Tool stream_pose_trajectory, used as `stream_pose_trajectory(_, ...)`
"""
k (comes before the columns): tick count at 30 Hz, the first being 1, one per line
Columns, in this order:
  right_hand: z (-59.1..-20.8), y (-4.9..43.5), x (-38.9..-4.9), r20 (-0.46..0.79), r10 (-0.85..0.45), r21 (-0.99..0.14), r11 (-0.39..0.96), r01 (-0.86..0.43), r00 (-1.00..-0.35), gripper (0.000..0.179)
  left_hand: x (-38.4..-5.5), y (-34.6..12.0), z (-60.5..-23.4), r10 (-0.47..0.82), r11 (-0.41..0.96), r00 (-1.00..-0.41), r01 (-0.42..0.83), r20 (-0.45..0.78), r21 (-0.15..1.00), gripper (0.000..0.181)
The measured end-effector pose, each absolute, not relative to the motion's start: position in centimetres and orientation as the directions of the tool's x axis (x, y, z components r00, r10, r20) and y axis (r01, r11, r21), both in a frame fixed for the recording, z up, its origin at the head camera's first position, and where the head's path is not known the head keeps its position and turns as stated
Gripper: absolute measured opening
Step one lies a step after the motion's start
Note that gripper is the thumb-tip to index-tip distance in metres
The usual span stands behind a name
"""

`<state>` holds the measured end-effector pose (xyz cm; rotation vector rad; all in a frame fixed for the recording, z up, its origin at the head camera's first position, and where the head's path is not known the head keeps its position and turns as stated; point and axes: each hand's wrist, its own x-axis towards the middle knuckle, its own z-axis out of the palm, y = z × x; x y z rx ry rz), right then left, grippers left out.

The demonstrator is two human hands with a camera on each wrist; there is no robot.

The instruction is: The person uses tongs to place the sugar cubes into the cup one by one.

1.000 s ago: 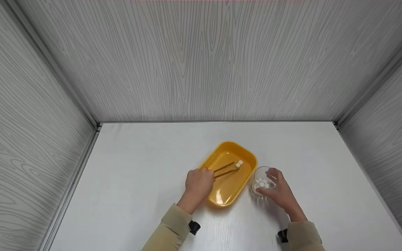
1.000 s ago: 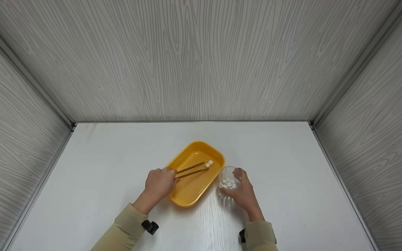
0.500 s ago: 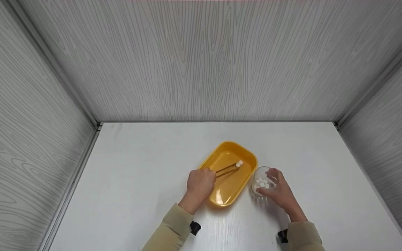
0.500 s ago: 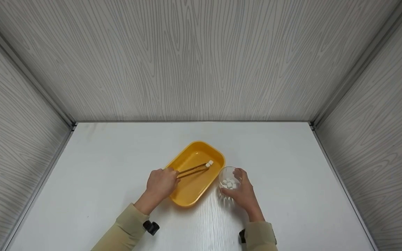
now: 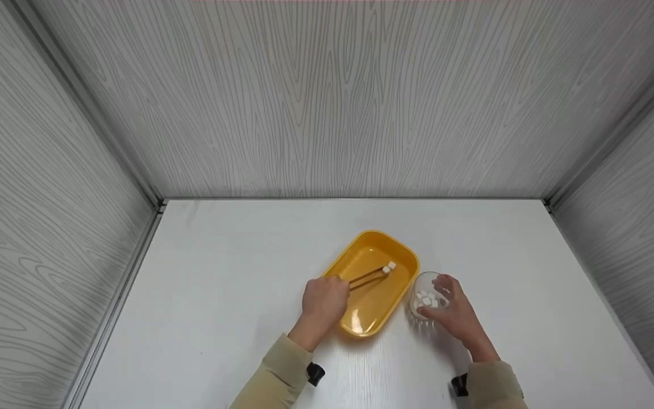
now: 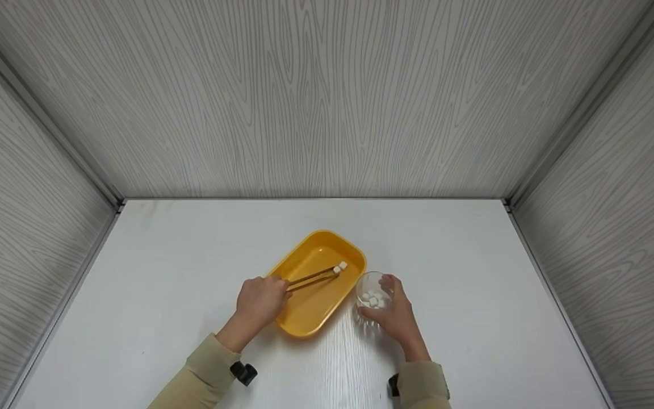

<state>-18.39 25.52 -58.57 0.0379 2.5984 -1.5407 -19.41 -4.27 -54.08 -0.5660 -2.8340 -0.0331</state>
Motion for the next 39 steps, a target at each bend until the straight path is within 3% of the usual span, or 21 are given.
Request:
stream_pose_trajectory(11,-58.5,25.6,-18.2,-0.103,-0.041,-0.883,0.465,0.072,-0.994,0.093,-18.9,-4.7,-53.9,0.377,0.920,-0.888,0.391,0.263,0.003,0.025)
stream_pose_trajectory(39,-58.7,25.5,-18.3,-0.131,-0.025,-0.887,0.450,0.106,-0.991,0.097,-17.4,-6.2,-52.1,0.278,0.946,-0.941,0.303,0.194,0.114,0.021)
